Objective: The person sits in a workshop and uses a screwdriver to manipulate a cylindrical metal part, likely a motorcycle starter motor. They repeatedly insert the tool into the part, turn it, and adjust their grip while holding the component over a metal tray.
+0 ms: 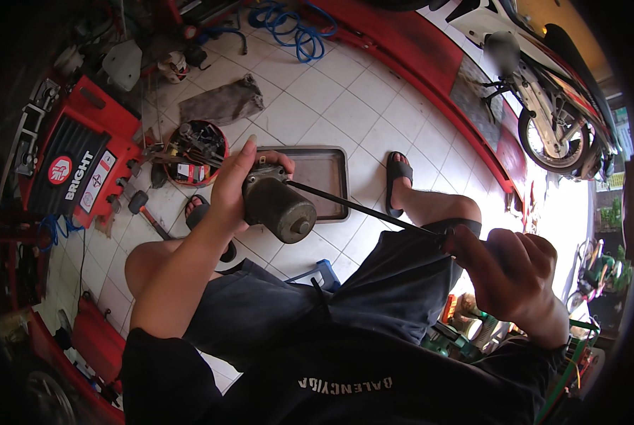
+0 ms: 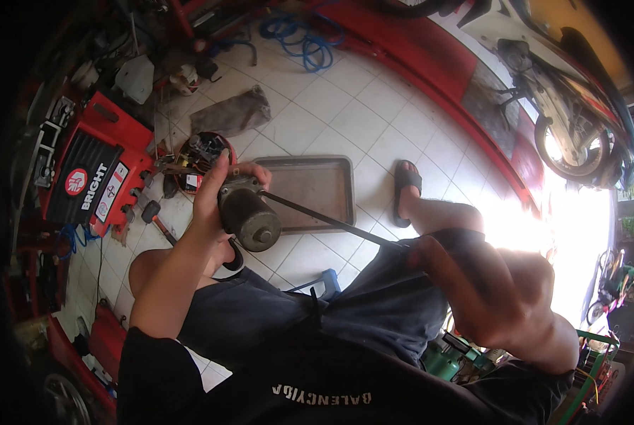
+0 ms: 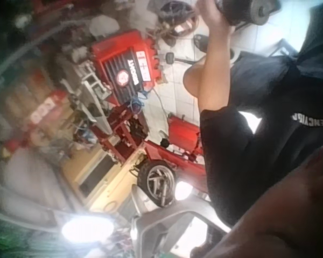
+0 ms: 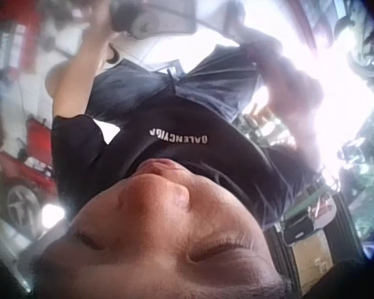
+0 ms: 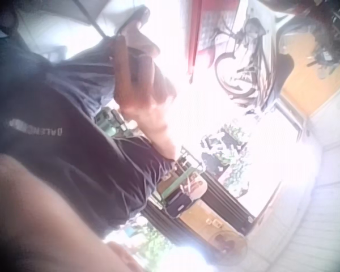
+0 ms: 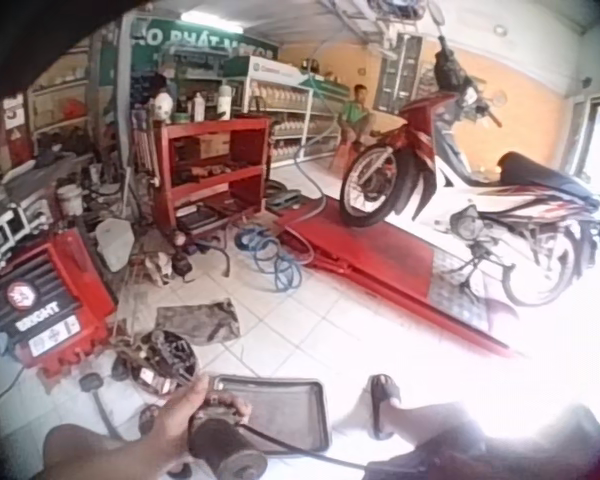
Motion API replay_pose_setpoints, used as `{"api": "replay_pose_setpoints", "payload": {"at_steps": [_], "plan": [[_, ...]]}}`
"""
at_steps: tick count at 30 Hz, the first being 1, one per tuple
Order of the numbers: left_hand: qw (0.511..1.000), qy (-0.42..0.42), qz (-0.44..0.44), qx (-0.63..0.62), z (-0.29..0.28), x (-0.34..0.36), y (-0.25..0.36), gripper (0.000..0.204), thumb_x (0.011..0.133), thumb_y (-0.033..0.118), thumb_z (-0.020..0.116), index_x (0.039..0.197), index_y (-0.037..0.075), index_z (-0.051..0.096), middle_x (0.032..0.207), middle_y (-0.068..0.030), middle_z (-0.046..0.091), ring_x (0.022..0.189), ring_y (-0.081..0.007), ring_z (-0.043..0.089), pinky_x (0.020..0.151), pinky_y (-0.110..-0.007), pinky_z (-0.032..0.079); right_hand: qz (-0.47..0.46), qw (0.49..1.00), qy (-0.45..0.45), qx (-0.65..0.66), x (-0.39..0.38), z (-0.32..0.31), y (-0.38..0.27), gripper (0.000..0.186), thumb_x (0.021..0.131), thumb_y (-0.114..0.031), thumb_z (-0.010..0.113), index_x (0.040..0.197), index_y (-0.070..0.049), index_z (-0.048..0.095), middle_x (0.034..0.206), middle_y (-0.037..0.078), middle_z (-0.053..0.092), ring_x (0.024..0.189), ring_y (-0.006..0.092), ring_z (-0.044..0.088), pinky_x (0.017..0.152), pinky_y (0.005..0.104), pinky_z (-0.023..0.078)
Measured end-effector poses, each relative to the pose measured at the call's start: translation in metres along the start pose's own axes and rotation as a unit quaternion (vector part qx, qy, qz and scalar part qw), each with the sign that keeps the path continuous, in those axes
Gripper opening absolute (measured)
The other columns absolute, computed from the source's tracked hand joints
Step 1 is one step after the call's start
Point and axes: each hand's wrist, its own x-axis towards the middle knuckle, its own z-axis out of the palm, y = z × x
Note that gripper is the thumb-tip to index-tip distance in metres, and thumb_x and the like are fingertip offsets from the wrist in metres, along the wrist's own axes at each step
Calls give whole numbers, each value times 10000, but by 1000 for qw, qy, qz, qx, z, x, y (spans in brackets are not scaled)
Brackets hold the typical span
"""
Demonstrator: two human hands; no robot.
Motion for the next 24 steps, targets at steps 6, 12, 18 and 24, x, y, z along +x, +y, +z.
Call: {"api": "replay_pose_setpoints", "payload": {"at_steps": [6,12,18,24], "plan": [[989,20,69,132,4,-1,2,611,1094,433,361,941,-49,703,855,-107,687,747,-133,648,725,-254,510,-52,991,60,-112,-15,17,3,358,757,-195,873,1065,-59,754,786,33,581,557,94,524,447,245,373],[972,40,131,192,6,-4,6,567,1095,354,345,947,-68,695,891,-122,695,846,-154,637,806,-290,489,-45,988,62,-137,-24,21,-3,365,752,-177,878,1072,-49,759,887,70,670,639,123,618,479,244,446],[935,93,210,271,15,-16,12,499,1072,270,353,952,-77,691,942,-148,707,923,-190,626,867,-316,461,9,997,49,54,-34,39,-7,430,717,-95,829,1105,49,710,745,54,606,555,133,582,472,257,409],[897,70,227,372,13,-18,18,515,1058,284,362,930,-90,692,1008,-166,703,927,-209,642,884,-319,471,-64,990,98,-84,-40,51,-5,496,697,-72,838,1153,47,683,723,58,619,538,143,586,478,279,449]]}}
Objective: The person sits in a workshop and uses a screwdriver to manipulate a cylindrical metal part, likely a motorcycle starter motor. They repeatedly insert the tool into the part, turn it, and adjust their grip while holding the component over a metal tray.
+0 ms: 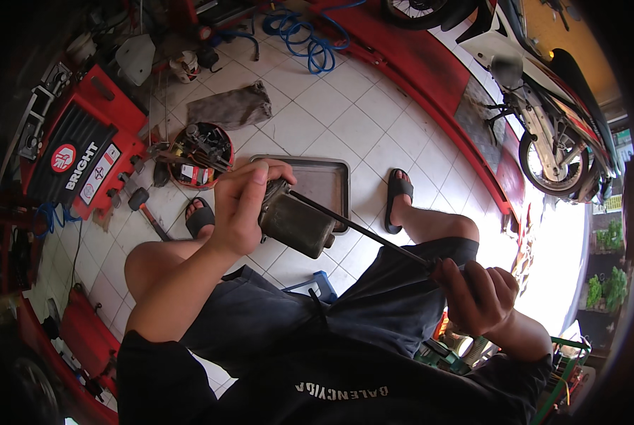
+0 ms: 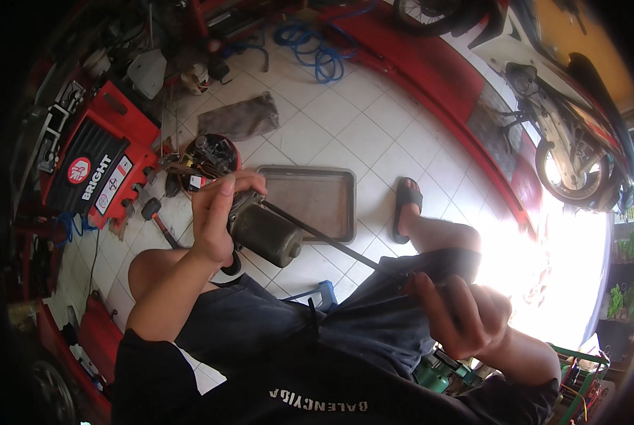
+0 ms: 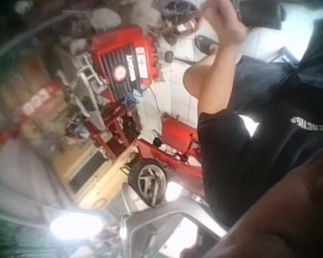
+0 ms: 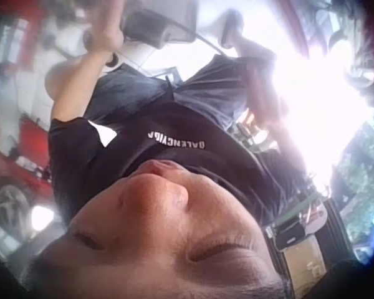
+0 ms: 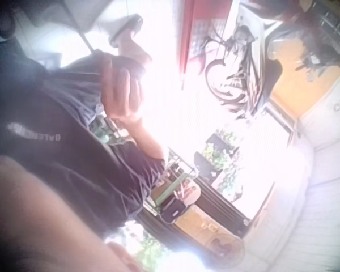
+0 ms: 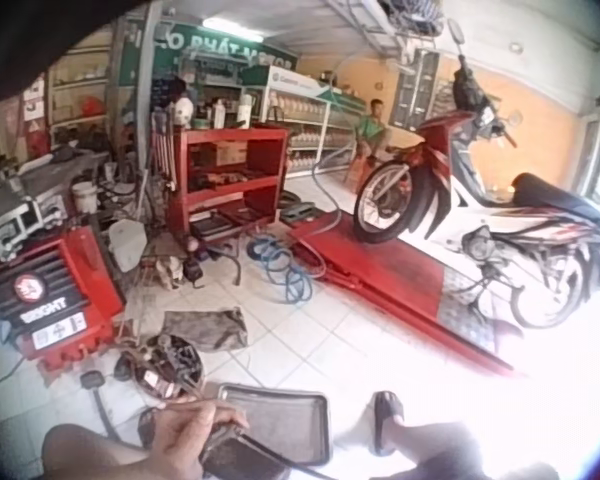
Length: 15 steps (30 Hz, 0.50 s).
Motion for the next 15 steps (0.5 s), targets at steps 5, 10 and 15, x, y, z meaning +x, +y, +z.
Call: {"api": "replay_pose_setpoints", "payload": {"at_steps": [5,10,15], "plan": [[1000,11,-10,1,2,-3,10,509,1060,274,360,929,-91,689,977,-169,707,931,-212,644,893,-318,465,139,949,-11,281,5,11,5,523,687,-40,841,1172,57,668,791,92,703,602,181,677,515,282,505],[1000,12,2,-9,3,-4,6,470,1054,245,382,930,-90,687,971,-166,704,903,-208,645,869,-312,470,202,909,-42,363,3,10,4,502,725,-46,827,1180,74,654,848,149,737,690,241,734,581,280,548],[991,12,102,86,0,5,2,268,1007,94,495,904,-93,656,844,-127,655,699,-134,546,660,-274,437,231,887,-90,390,3,15,0,461,784,-70,807,1185,90,647,880,186,733,744,287,735,636,307,552]]}}
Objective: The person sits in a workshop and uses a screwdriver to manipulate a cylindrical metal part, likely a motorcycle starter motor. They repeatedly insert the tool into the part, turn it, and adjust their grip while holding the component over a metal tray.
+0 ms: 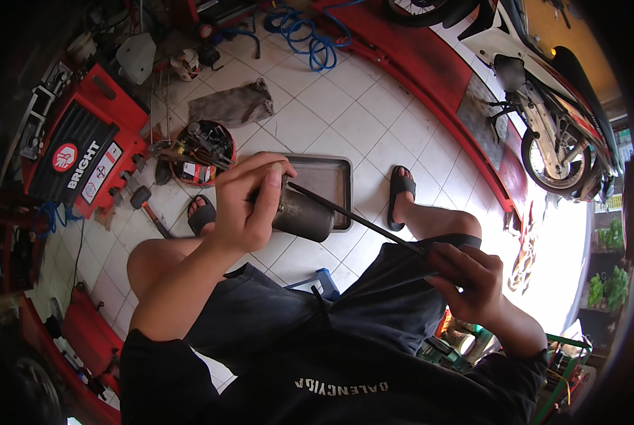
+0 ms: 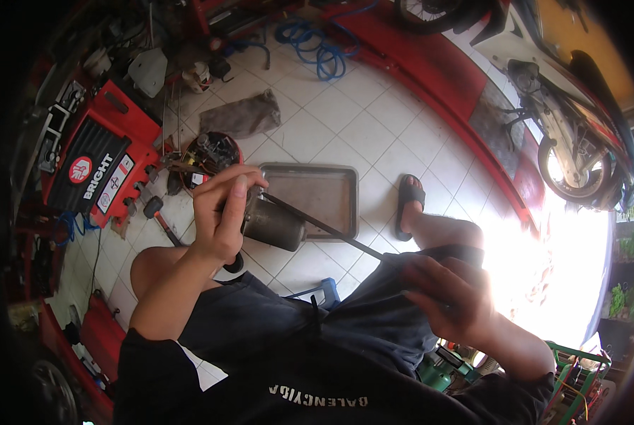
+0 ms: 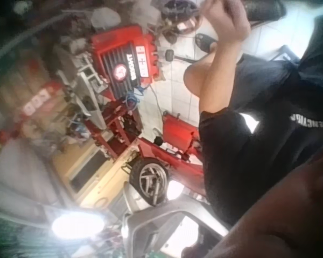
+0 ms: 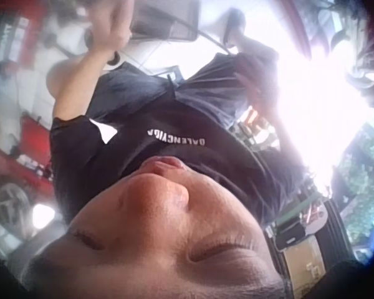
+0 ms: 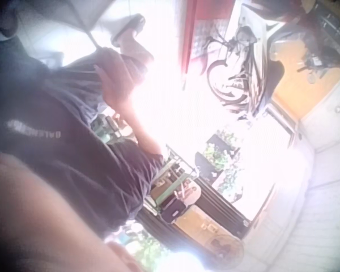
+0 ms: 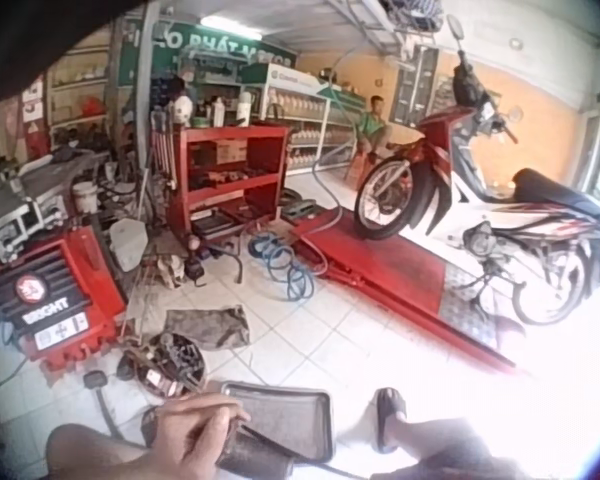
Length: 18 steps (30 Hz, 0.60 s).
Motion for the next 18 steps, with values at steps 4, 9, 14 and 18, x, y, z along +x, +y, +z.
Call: {"api": "replay_pose_setpoints", "payload": {"at_steps": [4,9,14,18], "plan": [[998,14,-49,-38,4,6,-4,298,1021,138,500,878,-73,654,790,-108,645,652,-115,513,636,-262,415,-25,1000,7,-7,14,-2,7,454,799,-85,797,1188,93,646,925,197,736,828,320,734,722,349,558],[981,44,-145,-118,-12,10,-15,409,1058,250,472,897,-59,685,798,-70,672,690,-90,557,642,-231,424,106,982,9,156,20,-20,13,466,810,-184,805,1138,111,650,970,173,728,841,276,717,781,357,557],[829,120,-370,-402,-24,27,-18,441,1037,398,481,993,16,698,867,-80,701,731,-146,660,610,-274,491,193,893,177,365,-32,-20,92,679,844,-369,784,1250,98,506,763,91,605,632,198,586,620,312,493],[695,171,-461,-524,-32,32,-13,425,1009,449,461,1048,71,654,964,-130,685,638,-262,636,441,-323,415,101,894,113,423,-16,-3,81,592,905,-369,727,1216,45,441,670,26,491,553,142,504,539,289,428]]}}
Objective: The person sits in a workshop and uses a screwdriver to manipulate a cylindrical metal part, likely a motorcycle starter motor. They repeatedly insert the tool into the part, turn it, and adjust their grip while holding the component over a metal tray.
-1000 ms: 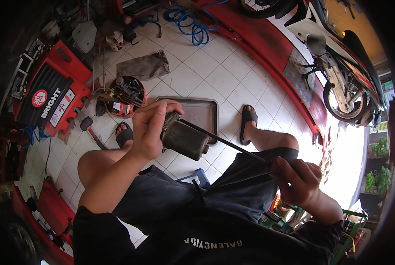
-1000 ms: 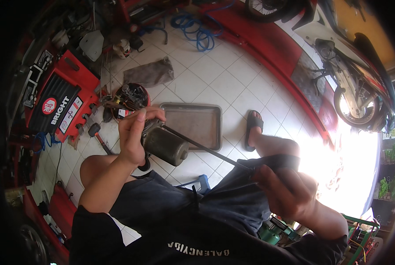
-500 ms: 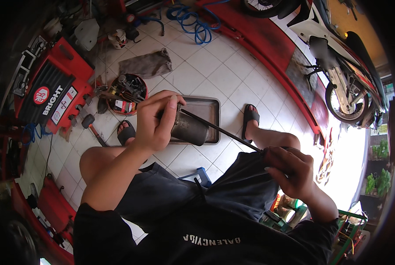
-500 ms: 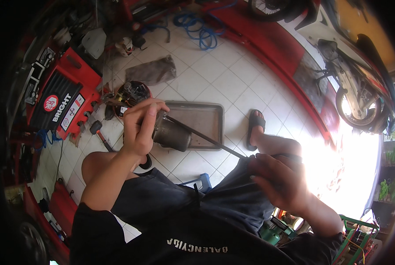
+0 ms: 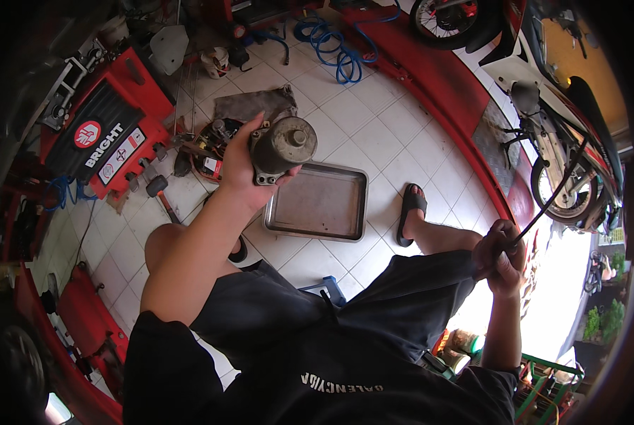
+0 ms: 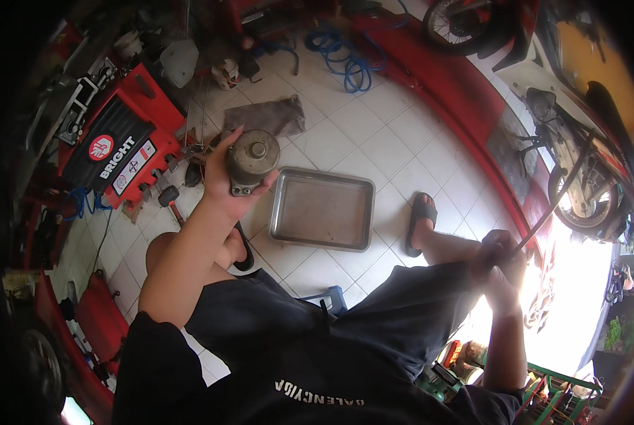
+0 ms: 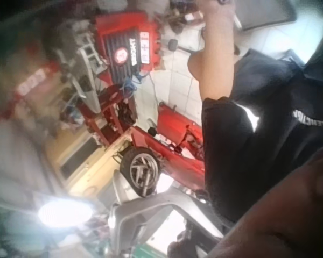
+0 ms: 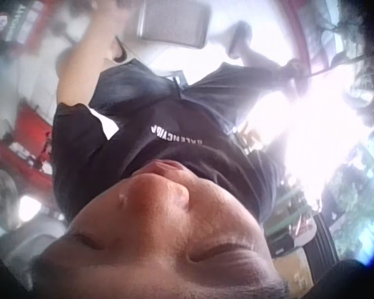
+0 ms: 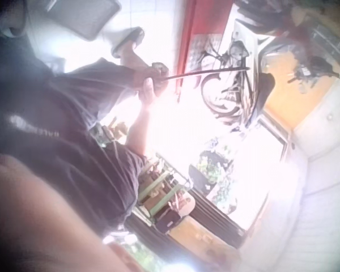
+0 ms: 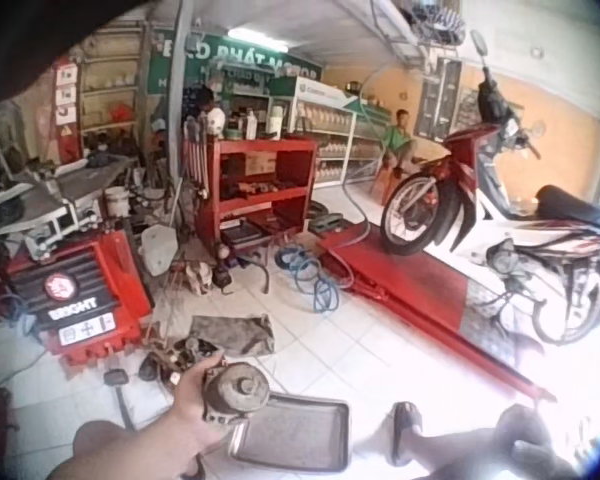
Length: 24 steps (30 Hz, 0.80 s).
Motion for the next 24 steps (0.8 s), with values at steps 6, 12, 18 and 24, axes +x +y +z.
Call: {"api": "replay_pose_setpoints", "payload": {"at_steps": [6,12,18,24], "plan": [[989,-147,0,-17,-17,19,-5,464,1017,495,430,1097,79,622,895,-99,674,615,-283,599,471,-326,386,145,983,47,104,9,57,43,310,1017,-307,607,1016,1,572,610,-15,418,498,107,422,495,277,382],[996,-86,2,26,13,31,-27,505,1025,553,431,1049,96,644,831,-80,683,617,-258,627,495,-351,423,91,995,-16,-37,31,118,50,355,1002,-216,656,1231,41,570,778,24,560,476,51,449,441,222,356],[948,-59,210,231,34,36,-43,643,1028,586,467,858,17,713,792,-88,708,693,-151,694,601,-266,542,45,998,38,-20,96,176,18,665,909,-333,770,1394,43,513,1050,174,697,537,123,592,469,263,460],[878,-78,330,337,40,37,-49,695,1057,580,394,841,-1,708,720,-55,673,653,-128,632,633,-258,489,53,994,89,-41,98,179,14,588,898,-378,775,1231,85,631,759,100,652,535,121,589,461,280,459]]}}
